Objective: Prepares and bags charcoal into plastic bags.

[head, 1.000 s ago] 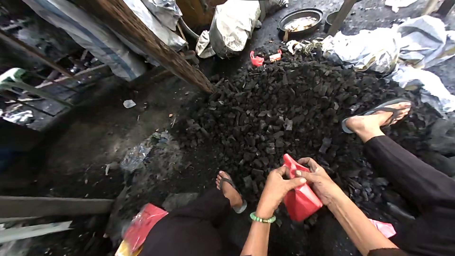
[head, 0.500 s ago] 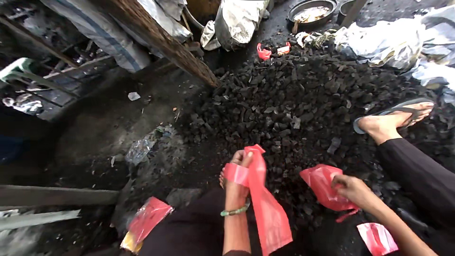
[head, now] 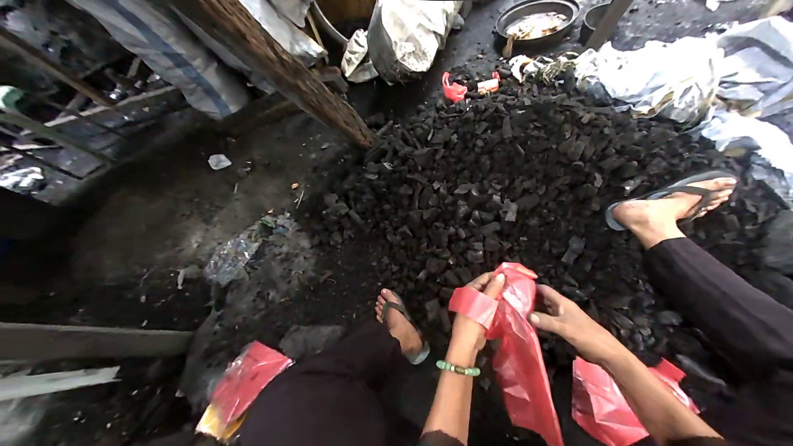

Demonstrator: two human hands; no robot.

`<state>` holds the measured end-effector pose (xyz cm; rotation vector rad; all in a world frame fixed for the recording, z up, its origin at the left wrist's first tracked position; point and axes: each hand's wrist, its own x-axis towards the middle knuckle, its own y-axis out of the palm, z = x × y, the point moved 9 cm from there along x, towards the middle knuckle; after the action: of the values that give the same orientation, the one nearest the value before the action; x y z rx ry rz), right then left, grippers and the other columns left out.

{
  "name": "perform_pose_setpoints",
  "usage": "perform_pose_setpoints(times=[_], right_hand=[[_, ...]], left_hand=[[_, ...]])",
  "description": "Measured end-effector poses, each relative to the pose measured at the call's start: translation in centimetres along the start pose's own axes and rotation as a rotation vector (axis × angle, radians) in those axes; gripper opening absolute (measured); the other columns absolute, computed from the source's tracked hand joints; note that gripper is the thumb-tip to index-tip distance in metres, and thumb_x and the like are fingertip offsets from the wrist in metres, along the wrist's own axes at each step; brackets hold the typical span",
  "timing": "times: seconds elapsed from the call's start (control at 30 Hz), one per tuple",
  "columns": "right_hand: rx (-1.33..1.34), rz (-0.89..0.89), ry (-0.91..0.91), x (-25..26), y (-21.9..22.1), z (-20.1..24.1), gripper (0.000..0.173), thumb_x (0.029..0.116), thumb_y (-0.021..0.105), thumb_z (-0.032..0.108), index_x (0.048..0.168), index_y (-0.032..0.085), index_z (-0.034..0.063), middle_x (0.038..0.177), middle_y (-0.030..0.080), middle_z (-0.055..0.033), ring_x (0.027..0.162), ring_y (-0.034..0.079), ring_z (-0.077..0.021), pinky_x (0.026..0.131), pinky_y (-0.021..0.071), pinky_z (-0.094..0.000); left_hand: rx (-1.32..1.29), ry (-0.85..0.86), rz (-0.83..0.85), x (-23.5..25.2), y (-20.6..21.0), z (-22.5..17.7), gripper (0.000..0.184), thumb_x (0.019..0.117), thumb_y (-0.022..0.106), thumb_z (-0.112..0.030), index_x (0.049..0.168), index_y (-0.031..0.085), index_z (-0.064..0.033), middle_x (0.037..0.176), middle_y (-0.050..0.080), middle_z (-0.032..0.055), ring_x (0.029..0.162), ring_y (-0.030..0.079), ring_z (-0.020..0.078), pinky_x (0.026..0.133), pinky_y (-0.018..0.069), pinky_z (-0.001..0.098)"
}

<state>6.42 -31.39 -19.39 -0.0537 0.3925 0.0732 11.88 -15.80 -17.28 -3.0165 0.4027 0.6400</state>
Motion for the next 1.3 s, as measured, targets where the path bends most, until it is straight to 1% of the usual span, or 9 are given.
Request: perform_pose_setpoints(times=[0.1, 0.23, 0.33, 0.43, 0.57, 0.73, 0.9, 1.0, 1.3], right_hand=[[0.364, -0.073, -0.025, 1.0, 0.9, 1.0, 0.008, 0.0961, 0.062, 0.008, 0.102, 0.066, 0.0033, 0.082, 0.071, -0.0049, 0.072, 0.069, -0.0105, 0.068, 0.0596, -0.0275], [0.376, -0.061, 0.011, 0.6, -0.8, 0.9, 0.011, 0.0935, 0.057, 0.013, 0.086, 0.066, 0.0111, 0.07, 0.067, -0.0003, 0.06, 0.064, -0.0059, 0.056, 0.0556, -0.023], [0.172, 0.044, 0.011, 0.1, -1.8, 1.2, 0.005, 0.0858, 0.063, 0.012, 0.081, 0.065, 0.013, 0.069, 0.065, 0.0013, 0.058, 0.06, -0.0043, 0.054, 0.0515, -0.021], [-0.037, 0.114, 0.002, -0.3, -2.6, 2.0, 0.008, 0.0862, 0.066, 0.007, 0.081, 0.064, 0.0119, 0.069, 0.065, 0.0018, 0.061, 0.061, -0.0051, 0.057, 0.0516, -0.0219], [-0.258, 0.029, -0.03, 0.3, -5.1, 2.5, 0.011, 0.0898, 0.068, 0.006, 0.081, 0.062, 0.0088, 0.067, 0.063, -0.0003, 0.06, 0.059, -0.0079, 0.056, 0.0485, -0.0248], [-0.538, -0.397, -0.239, 0.6, -6.7, 3.4, 0.025, 0.091, 0.075, 0.01, 0.112, 0.068, -0.0021, 0.115, 0.063, -0.0227, 0.096, 0.065, -0.036, 0.083, 0.0536, -0.0601], [-0.093, -0.263, -0.129, 1.2, -1.6, 2.2, 0.018, 0.0974, 0.067, 0.016, 0.105, 0.064, 0.0003, 0.089, 0.069, -0.0085, 0.074, 0.068, -0.0168, 0.072, 0.0601, -0.0378], [0.063, -0.07, -0.01, 1.8, 1.7, 1.3, 0.03, 0.0938, 0.068, 0.022, 0.116, 0.064, 0.002, 0.092, 0.071, -0.0048, 0.08, 0.069, -0.0116, 0.076, 0.0594, -0.0316], [0.096, -0.043, 0.026, -0.2, 0.8, -1.1, 0.016, 0.1003, 0.057, 0.015, 0.097, 0.069, 0.0049, 0.08, 0.071, -0.0011, 0.074, 0.068, -0.009, 0.072, 0.0583, -0.0279]], left_hand=[[-0.092, -0.034, -0.005, -0.5, -1.4, 0.0, 0.03, 0.1058, 0.054, -0.034, 0.114, 0.071, -0.0116, 0.09, 0.07, 0.0007, 0.076, 0.064, 0.0074, 0.07, 0.0553, 0.0271], [-0.527, -0.159, 0.082, -0.8, -2.8, 0.5, 0.051, 0.1083, 0.035, -0.052, 0.102, 0.069, -0.0143, 0.087, 0.074, 0.0031, 0.079, 0.072, 0.0115, 0.072, 0.0612, 0.0283], [-0.331, -0.136, 0.345, -0.6, -1.7, 1.6, 0.075, 0.0995, 0.03, -0.073, 0.095, 0.074, -0.0124, 0.08, 0.073, 0.0, 0.071, 0.069, 0.0064, 0.067, 0.0587, 0.0252], [-0.014, -0.149, 0.493, -0.6, 0.8, 1.1, 0.042, 0.1089, 0.041, -0.035, 0.105, 0.066, -0.0022, 0.083, 0.068, -0.0012, 0.075, 0.064, 0.0034, 0.073, 0.0544, 0.0246], [0.334, -0.2, 0.399, -2.8, 1.2, -3.4, 0.006, 0.0981, 0.062, 0.001, 0.099, 0.064, 0.0064, 0.078, 0.06, 0.0017, 0.066, 0.052, 0.0006, 0.067, 0.0458, 0.0172], [0.356, -0.112, 0.23, -1.3, -0.2, -2.2, 0.012, 0.0985, 0.064, -0.002, 0.103, 0.067, 0.0081, 0.091, 0.065, 0.0122, 0.078, 0.057, 0.0111, 0.077, 0.049, 0.0296], [0.101, 0.025, -0.047, 0.6, -0.5, 0.8, 0.015, 0.0912, 0.075, -0.011, 0.089, 0.063, -0.0026, 0.074, 0.059, 0.0035, 0.063, 0.054, 0.0076, 0.058, 0.048, 0.0252], [0.092, 0.052, 0.038, -1.1, 2.4, 0.0, 0.018, 0.0878, 0.073, 0.0, 0.101, 0.062, 0.005, 0.082, 0.061, 0.01, 0.07, 0.057, 0.0114, 0.066, 0.0507, 0.0289], [0.07, -0.028, 0.15, -1.8, 5.7, 4.1, 0.027, 0.084, 0.078, -0.004, 0.105, 0.065, 0.005, 0.086, 0.066, 0.009, 0.077, 0.063, 0.012, 0.074, 0.055, 0.0311]])
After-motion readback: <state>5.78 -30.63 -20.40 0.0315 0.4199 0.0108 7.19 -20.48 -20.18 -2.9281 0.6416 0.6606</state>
